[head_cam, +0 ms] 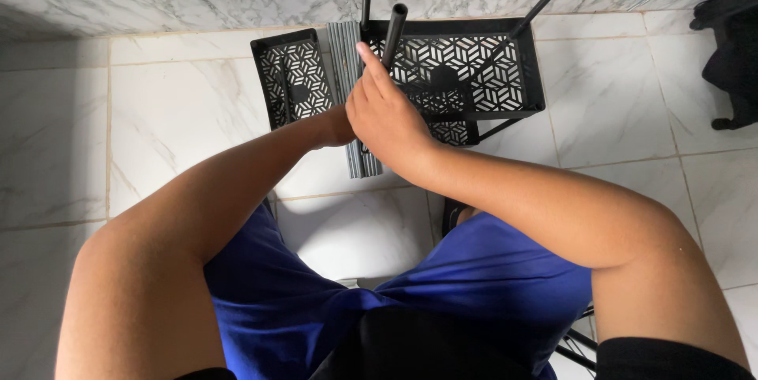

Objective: The person sits on the floor assembling a black metal storage rack. They fit perforated plastic baskets into a frame, insert long metal poles through the basket sides, and press the poles into place to build up the rack structure.

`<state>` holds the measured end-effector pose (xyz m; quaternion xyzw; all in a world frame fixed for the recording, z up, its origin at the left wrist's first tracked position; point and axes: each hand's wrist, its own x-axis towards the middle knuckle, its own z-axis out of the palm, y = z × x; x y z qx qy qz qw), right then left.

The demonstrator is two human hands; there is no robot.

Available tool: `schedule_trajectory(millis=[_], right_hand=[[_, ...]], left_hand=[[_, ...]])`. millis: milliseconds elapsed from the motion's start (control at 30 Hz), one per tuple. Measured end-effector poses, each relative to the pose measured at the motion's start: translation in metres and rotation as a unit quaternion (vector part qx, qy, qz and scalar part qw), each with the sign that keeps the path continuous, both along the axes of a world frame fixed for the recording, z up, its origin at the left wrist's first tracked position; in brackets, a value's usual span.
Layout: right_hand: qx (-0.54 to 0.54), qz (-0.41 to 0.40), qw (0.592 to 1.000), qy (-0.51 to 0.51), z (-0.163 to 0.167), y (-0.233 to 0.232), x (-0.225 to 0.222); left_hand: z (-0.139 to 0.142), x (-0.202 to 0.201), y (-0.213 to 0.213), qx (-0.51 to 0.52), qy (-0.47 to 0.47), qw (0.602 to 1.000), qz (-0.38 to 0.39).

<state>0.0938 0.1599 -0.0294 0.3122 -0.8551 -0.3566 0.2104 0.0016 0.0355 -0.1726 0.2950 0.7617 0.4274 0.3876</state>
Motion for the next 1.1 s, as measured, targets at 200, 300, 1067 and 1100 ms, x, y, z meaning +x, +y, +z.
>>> schedule_trajectory(millis=[200,300,1067,1100], right_hand=[[0.063,-0.078,0.993,-0.066,-0.012,0.012,-0.013],[0.03,-0.083,0.994,-0.069,-0.011,0.014,-0.021],[-0.3,0.059,0.95,-0.065,0.056,0.094,-0.038],[-0.304,0.059,0.948,-0.074,0.054,0.091,-0.038]], left_hand=[[0.022,0.009,0.012,-0.018,-0.019,0.996,0.09],[0.01,0.007,0.021,-0.047,0.061,0.99,0.121],[0.139,-0.014,-0.054,-0.077,0.47,0.872,0.118],[0.139,-0.013,-0.059,-0.061,0.459,0.88,0.105]])
